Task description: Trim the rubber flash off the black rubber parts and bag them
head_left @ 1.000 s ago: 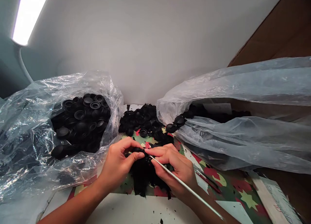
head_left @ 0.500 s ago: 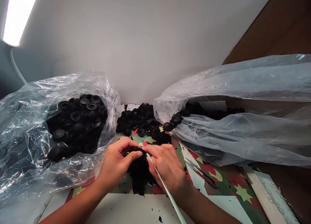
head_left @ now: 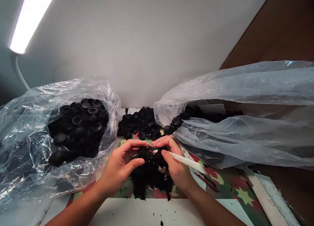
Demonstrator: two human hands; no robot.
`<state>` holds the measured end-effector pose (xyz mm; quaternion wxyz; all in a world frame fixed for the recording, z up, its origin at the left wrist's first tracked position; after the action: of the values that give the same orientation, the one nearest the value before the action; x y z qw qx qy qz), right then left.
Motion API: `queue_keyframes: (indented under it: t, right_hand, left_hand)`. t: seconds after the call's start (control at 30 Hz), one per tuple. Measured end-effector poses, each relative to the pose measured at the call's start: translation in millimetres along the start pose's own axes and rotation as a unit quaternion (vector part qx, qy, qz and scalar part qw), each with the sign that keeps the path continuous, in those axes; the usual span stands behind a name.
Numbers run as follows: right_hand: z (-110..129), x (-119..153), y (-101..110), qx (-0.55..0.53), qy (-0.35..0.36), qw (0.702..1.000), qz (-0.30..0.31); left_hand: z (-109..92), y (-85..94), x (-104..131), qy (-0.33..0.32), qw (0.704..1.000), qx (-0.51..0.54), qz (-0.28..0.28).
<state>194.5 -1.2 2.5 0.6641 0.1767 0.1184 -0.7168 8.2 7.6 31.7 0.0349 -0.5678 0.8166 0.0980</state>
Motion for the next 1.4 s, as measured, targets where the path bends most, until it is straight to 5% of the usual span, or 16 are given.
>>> queue_keyframes:
  t: [0.13, 0.27, 0.4, 0.53, 0.77, 1.13, 1.3, 1.4]
  right_hand:
    - [-4, 1, -7, -0.178, -0.189, 0.96, 0.101]
    - [0, 3, -11, -0.236, -0.266, 0.926, 0.126]
    - [3, 4, -11, -0.162, -0.225, 0.959, 0.053]
    - [8, 9, -13, -0.065, -0.178, 0.98, 0.068]
    - [9, 9, -11, -0.099, -0.188, 0.975, 0.065]
    - [5, 15, -11, -0.148, -0.204, 0.967, 0.039]
    - [0, 14, -8, -0.14, -0.213, 0.965, 0.062]
    - [-7, 13, -5, -0.137, -0.216, 0.967, 0.019]
  left_hand:
    - [7, -1.4, 5, -0.056, 0.995, -0.083, 0.014]
    - [10, -4.1, 6, -0.11, 0.984, -0.137, 0.033]
    - [7, -4.8, 2, -0.091, 0.982, -0.16, -0.035]
    - [5, -3.7, 1, -0.045, 0.984, -0.156, -0.073]
    - [3, -2.9, 1, -0.039, 0.989, -0.131, -0.054]
    - [13, -5.6, -3, 0.069, 0.991, 0.114, -0.021]
    - [1, -2.3, 1, -0.011, 0.998, -0.042, -0.036]
    - [-19, 14.9, 0, -0.09, 0.962, -0.243, -0.091]
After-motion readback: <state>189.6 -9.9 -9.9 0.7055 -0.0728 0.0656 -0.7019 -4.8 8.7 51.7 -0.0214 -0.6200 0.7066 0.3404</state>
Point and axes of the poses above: each hand's wrist, its own x-axis away from the middle knuckle, its own y-axis out of the back of the hand, z = x × y, the point moved 1 cm from there along -x, towards the middle knuckle, and after that the axes turned 1 degree about y, right-handed, at the moved point
